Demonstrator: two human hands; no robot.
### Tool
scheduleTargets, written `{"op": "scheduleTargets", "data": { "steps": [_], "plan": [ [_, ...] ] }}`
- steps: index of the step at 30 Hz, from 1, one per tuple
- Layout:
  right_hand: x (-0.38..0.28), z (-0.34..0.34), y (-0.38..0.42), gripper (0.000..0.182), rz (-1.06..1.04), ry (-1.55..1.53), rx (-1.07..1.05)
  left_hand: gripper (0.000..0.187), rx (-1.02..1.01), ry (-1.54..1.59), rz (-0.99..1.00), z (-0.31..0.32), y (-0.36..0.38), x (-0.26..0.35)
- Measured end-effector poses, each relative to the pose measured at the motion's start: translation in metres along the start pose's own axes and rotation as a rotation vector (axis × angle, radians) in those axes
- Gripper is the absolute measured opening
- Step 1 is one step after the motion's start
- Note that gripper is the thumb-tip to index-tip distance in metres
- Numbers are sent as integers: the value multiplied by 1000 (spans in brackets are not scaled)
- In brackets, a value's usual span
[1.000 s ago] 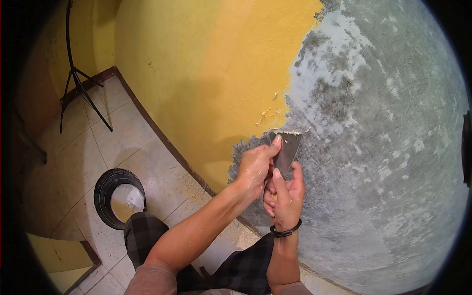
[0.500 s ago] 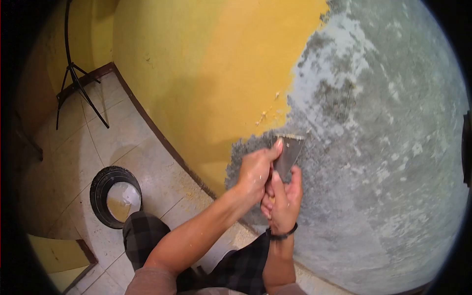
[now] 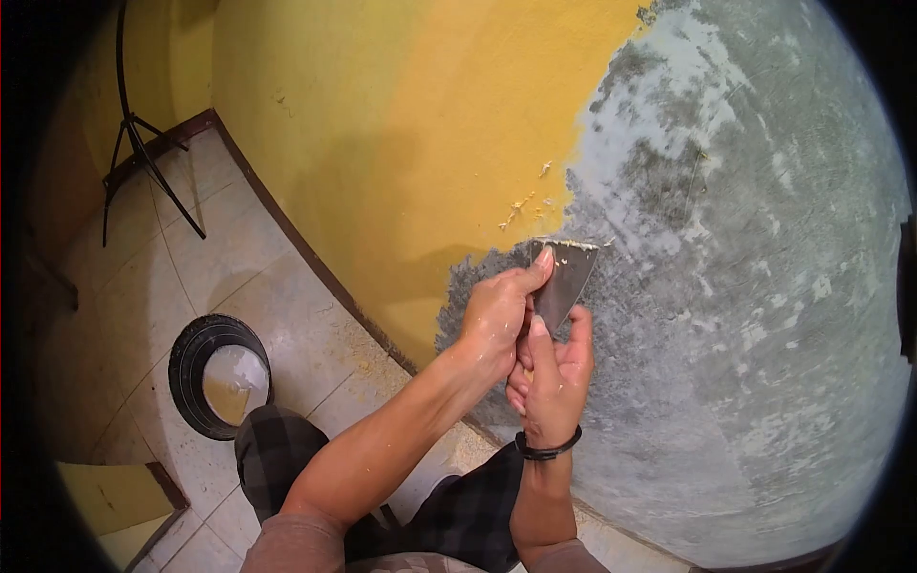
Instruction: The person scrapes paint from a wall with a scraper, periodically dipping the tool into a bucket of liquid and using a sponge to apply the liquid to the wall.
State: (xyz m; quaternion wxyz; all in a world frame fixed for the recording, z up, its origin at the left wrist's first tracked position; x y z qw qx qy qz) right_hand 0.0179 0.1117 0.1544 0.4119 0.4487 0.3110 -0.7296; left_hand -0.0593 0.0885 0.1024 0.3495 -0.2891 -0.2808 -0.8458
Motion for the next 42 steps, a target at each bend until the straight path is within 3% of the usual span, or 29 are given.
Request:
{"op": "scheduleTargets", "data": {
  "steps": [6,8,21,24,26,30,32,36,37,40,42],
  "plan": [
    [0,1,-2,34,-1,2,15,40,-22,42,-3,-1,-3,-3],
    [-2,2,1,33,-20,8,7,27,-99,-33,-59,5,1,-5],
    [1,1,0,27,-35,19,-20,25,-94,-22,-41,4,-4,-8],
    [-7,8,-2,29,-67,22,-13,38,-8,33,38,0,-12,4],
    [-6,6,-5,28,-9,15,-2,26,-47,-61,-6,4,-5,10],
    [-6,5,-4,27,-30,40,18,26,-123,-42,8,8,-7,6],
    [-7,9,-7,29,-28,27,-21,26,-49,-41,29,4,-9,12],
    [-6,13,-11,29,-42,42,-8,27,-112,25,-2,5,-7,18],
    [-5,7,-1,29,-71,69,57,28,-67,-39,-2,2,-2,11],
    [-4,10,-5,30,-10,27,-5,30,26,-171,12,-5,-5,12],
    [-5,11,-9,23,-28,69,16,30,-128,-5,7,5,-13,17]
  ]
}}
Point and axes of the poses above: each hand's wrist, its own y-axis away from the middle knuckle, its own z-axis out of the palm, x = y × z, the point moved 10 cm from there along -y, towards the middle knuckle, and after that the axes turned 14 degrees about -y, right-handed, at the moved point
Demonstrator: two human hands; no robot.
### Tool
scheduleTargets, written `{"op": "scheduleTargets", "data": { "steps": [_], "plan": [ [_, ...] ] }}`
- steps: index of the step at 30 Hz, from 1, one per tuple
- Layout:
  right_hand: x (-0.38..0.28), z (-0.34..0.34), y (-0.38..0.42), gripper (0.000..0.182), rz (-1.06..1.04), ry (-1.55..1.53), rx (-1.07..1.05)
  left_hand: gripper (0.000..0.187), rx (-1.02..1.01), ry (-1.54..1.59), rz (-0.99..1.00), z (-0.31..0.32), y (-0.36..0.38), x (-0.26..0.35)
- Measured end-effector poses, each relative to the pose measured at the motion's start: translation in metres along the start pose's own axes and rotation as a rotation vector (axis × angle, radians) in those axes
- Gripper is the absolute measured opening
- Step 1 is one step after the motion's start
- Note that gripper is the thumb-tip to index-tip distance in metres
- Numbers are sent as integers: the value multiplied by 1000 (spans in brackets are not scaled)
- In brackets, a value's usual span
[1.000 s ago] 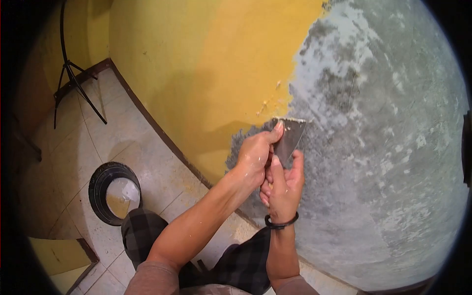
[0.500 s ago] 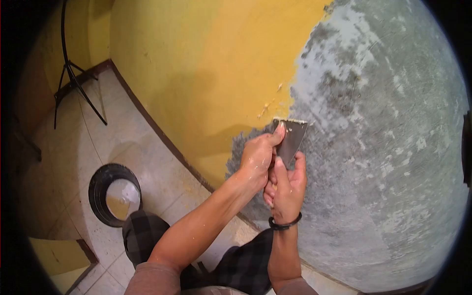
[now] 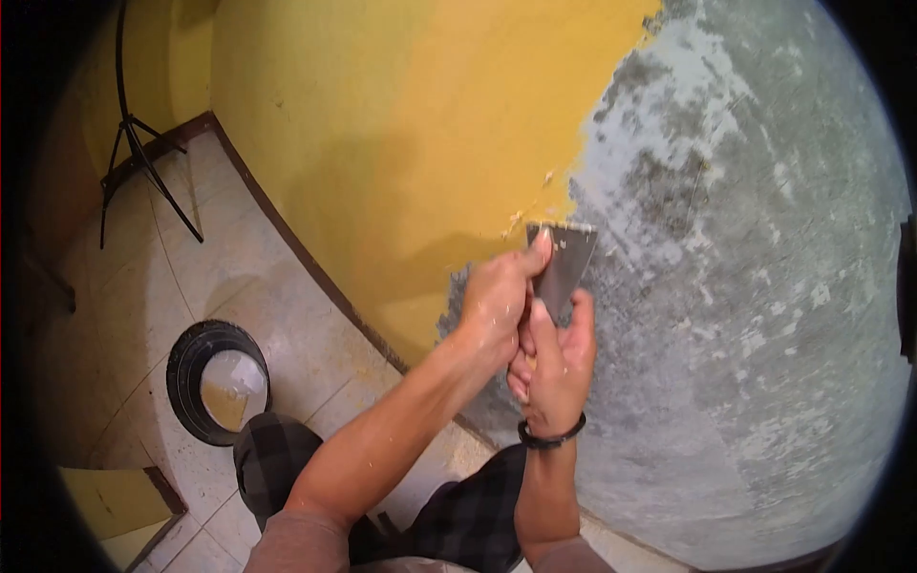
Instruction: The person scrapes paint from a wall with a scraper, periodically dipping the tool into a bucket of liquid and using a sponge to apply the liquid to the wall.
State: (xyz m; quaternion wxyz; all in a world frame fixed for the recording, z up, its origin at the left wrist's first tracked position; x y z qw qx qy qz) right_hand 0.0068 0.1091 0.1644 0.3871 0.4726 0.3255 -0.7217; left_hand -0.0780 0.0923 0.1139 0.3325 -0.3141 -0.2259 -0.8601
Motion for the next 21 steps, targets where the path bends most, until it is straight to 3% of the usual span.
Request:
{"op": "scheduleTargets", "data": {
  "steps": [4,6,8,15,18,21],
  "plan": [
    [2,2,3,25,-20,-43,-9,31,127,-78,20,-7,7,-11],
    [1,0,5,26,28,-31,-12,31,124,-119,-5,-7,8,-9],
    [2,-1,0,27,40,-2,32,30,79,37,74,-2,0,2],
    [2,-10,9,34,38,-36,39,31,128,-58,-15,2,15,-5],
    [-1,-9,6,29,9,-80,1,32,119,-7,1,5,18,-5],
    [4,-14,7,39,18,-83,-90,32,119,-42,48,5,18,2]
  ]
}}
Point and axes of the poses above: each hand's wrist, its own y-axis away from the middle knuckle, its own z-axis out of the palm, x = y × z, the point moved 10 cm from there along -y, towards the middle knuckle, and after that the axes turned 14 degrees about -y, right-handed, at the moved point
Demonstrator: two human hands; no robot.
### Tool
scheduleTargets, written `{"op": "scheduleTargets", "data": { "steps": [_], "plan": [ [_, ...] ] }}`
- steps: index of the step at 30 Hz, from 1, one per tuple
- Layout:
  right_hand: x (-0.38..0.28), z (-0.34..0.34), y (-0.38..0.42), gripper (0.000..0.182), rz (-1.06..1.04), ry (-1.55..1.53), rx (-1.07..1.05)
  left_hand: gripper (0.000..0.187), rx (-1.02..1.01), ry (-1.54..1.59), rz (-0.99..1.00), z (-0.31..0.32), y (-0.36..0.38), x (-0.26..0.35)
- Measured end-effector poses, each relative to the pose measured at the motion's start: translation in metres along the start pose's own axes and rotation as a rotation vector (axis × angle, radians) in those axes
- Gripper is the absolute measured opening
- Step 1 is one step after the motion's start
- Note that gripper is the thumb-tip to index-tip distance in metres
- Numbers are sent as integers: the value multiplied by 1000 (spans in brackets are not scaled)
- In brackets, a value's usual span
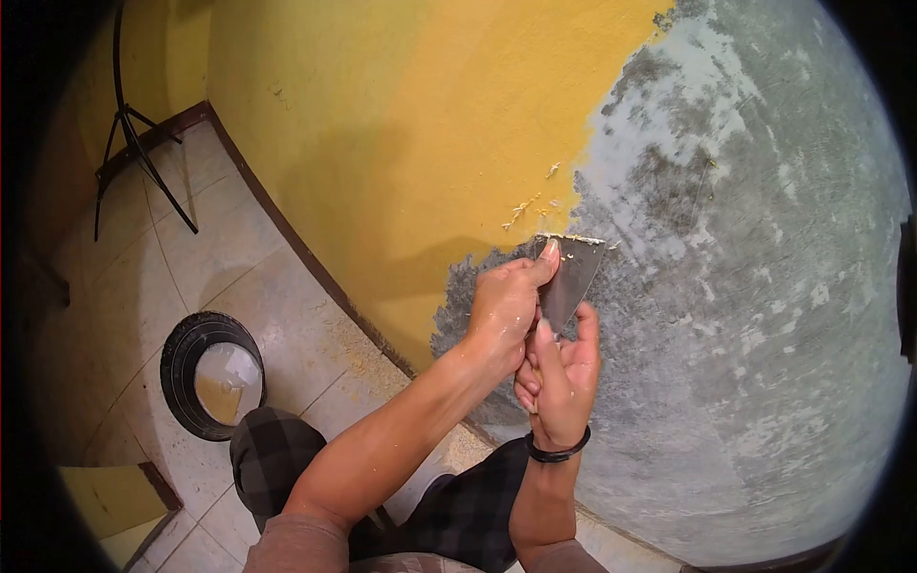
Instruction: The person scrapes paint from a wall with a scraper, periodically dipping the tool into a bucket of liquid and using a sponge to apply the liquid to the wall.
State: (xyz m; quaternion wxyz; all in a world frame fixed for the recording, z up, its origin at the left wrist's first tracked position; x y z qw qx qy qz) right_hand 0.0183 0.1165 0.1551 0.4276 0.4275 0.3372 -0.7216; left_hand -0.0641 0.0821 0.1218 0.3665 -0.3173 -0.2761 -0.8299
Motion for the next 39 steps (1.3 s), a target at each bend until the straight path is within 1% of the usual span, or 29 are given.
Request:
{"op": "scheduleTargets", "data": {
  "steps": [1,2,4,5,8,10,14,16,17,19,21,23,25,27,28,31,32,33,35,36,37,39],
  "plan": [
    [0,5,1,44,10,10,-72,33,3,-35,27,-1,0,4],
    [-2,6,1,44,2,11,-78,33,-2,-35,36,-1,2,7],
    [4,5,2,46,98,-228,-66,32,-69,-36,-48,4,7,3],
    [2,6,3,46,92,-230,-67,32,-72,-40,-45,5,8,3],
    [1,12,6,42,103,-285,-110,32,-39,-34,-8,5,4,3],
    [8,10,4,38,150,-390,-111,34,12,12,7,1,-1,2],
    [9,9,1,34,144,-357,-94,34,21,26,-8,-1,-9,-6],
    [5,10,-3,32,129,-348,-123,36,54,16,21,0,-7,2],
    [3,10,-4,32,135,-349,-104,36,56,15,1,0,-4,5],
    [-4,26,-7,31,139,-351,-170,39,57,10,-46,-1,1,16],
    [1,21,1,31,117,-336,-176,41,66,15,-13,-3,1,4],
    [8,3,10,31,133,-366,-113,41,98,-123,-28,-2,8,-9],
    [4,4,8,31,125,-349,-102,41,104,-121,-39,0,9,-7],
    [0,12,-1,30,155,-337,-123,43,74,-43,15,-1,-2,4],
    [-3,19,-2,28,164,-342,-130,43,40,-2,-14,0,-2,8],
    [3,10,8,25,137,-341,-85,38,21,-38,-36,1,-3,-10],
    [4,5,11,22,120,-327,-100,37,96,-107,-50,-1,4,-11],
    [0,9,5,22,115,-326,-113,37,95,-106,-36,0,5,-2],
    [-1,14,1,22,153,-348,-115,38,40,-17,-3,4,2,6],
    [-2,18,-2,23,155,-351,-106,39,-31,8,-5,4,-7,6],
    [3,15,4,23,162,-347,-92,39,-30,13,-20,4,-5,-3],
    [4,9,9,23,123,-355,-53,39,42,-45,-41,0,2,-8]
  ]
}}
Point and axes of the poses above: each hand's wrist, its own y-axis away from the middle knuckle, its own z-axis out of the palm, x = y × z, the point moved 10 cm from there along -y, towards the middle knuckle, and after that the axes turned 14 degrees about -y, right-handed, at the moved point
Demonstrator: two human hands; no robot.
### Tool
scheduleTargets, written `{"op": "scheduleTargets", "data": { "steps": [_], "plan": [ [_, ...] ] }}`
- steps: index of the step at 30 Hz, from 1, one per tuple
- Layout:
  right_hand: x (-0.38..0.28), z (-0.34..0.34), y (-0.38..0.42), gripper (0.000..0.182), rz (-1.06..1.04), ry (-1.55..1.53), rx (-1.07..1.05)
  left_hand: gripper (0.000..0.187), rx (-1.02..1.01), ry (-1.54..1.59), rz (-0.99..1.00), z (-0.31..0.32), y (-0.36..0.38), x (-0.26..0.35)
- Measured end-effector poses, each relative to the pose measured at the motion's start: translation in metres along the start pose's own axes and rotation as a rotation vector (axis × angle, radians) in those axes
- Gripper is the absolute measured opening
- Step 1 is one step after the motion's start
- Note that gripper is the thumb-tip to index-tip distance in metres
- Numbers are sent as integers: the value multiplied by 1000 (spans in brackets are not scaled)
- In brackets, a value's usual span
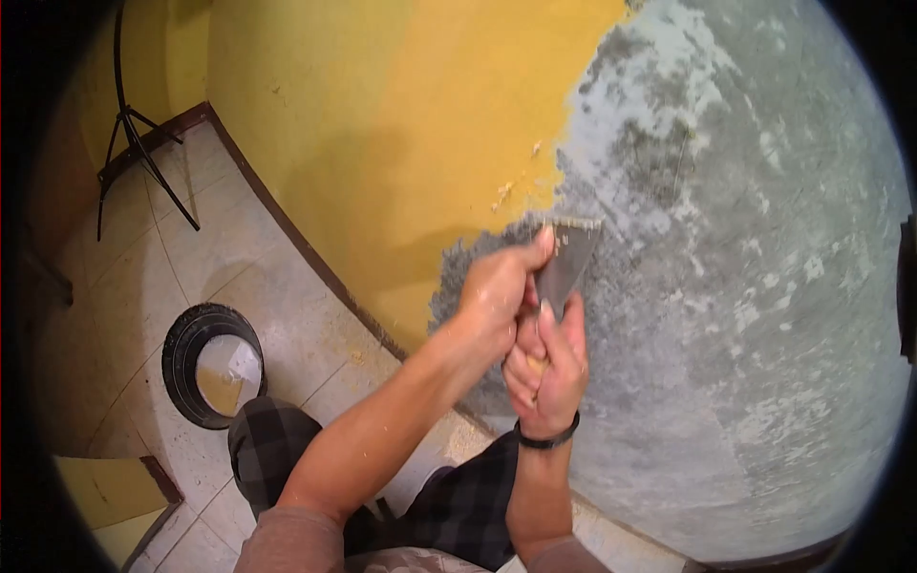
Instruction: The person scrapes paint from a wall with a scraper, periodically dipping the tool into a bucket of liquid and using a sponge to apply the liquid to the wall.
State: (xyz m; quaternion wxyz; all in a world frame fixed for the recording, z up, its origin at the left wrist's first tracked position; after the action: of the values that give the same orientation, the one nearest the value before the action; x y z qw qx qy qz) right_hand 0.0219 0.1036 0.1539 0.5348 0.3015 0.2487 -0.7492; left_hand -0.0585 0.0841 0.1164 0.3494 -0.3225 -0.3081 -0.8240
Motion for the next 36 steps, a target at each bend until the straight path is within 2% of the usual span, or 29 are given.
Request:
{"op": "scheduleTargets", "data": {
  "steps": [2,4,8,12,21,25,29,32,34,36],
  "plan": [
    [-3,4,-5,24,-9,14,-49,41,38,-21,-3,-3,-2,6],
    [-4,8,-7,26,1,27,-31,41,-62,37,-7,5,-2,10],
    [-3,3,-2,26,-39,20,-48,39,-15,-33,-17,3,1,2],
    [-4,5,-9,25,-22,31,-35,37,-47,35,40,5,-3,9],
    [-2,6,-3,22,-11,48,13,40,-31,23,-10,3,0,7],
    [-5,12,-15,21,21,18,-43,42,-21,64,24,4,-3,21],
    [-1,2,1,21,-24,67,54,41,-41,0,-53,2,2,2],
    [-4,14,0,22,-7,17,6,37,-105,3,-67,8,-1,6],
    [-3,5,1,23,-8,29,53,37,-77,11,-72,9,5,2],
    [-5,-4,-3,26,-57,69,43,36,-70,-11,18,8,1,6]
  ]
}}
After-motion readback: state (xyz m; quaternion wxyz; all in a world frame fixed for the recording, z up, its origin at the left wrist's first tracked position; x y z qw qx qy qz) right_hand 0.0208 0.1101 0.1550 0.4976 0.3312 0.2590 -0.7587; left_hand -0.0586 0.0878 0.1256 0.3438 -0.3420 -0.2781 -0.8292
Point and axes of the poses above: each hand's wrist, its own y-axis away from the middle knuckle, its own z-axis out of the palm, x = y × z, the point moved 10 cm from there along -y, towards the middle knuckle, and after that the axes turned 14 degrees about -y, right-handed, at the moved point
